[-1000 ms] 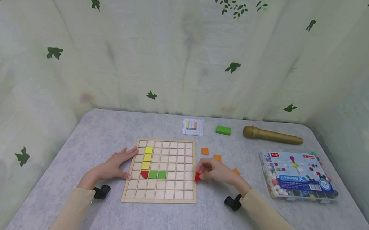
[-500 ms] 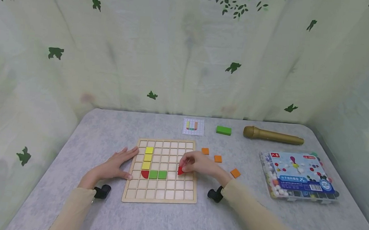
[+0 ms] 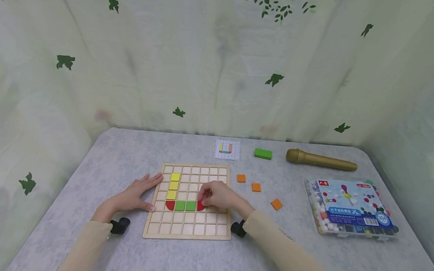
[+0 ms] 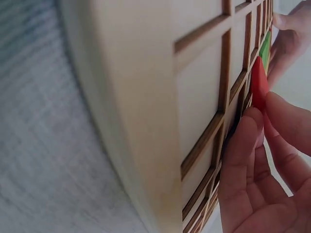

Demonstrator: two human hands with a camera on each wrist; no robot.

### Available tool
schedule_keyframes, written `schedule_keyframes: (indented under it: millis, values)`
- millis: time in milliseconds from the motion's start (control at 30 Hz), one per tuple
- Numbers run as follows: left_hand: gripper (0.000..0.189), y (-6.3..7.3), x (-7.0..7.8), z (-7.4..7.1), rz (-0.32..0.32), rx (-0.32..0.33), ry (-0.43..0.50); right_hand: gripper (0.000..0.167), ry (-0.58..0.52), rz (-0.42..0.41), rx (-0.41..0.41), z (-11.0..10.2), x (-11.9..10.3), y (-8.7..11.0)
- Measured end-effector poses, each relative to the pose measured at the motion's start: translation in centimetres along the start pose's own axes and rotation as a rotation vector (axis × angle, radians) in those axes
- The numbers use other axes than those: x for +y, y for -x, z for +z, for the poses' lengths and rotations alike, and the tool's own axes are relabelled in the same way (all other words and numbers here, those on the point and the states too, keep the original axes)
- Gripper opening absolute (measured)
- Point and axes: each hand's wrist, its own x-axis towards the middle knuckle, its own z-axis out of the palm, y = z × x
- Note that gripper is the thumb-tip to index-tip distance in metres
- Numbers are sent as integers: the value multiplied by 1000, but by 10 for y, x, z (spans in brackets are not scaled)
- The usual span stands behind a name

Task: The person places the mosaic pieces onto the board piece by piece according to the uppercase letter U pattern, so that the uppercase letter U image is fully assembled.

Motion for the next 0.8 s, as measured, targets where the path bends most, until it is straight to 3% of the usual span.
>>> schedule_keyframes:
  millis: [433, 600, 700, 800]
  values:
    - [104, 1, -1, 0, -9, 3, 1, 15, 78, -14, 18, 3, -7, 2]
    - [104, 1, 0, 0, -13, 0, 9, 11, -31, 0, 27, 1, -2, 4]
    - [104, 1, 0, 0, -12, -1, 11, 6, -157, 4, 25, -5, 6, 7]
    - [104, 0, 0, 0, -10, -2, 14, 12, -288, -10, 18, -16, 17, 13]
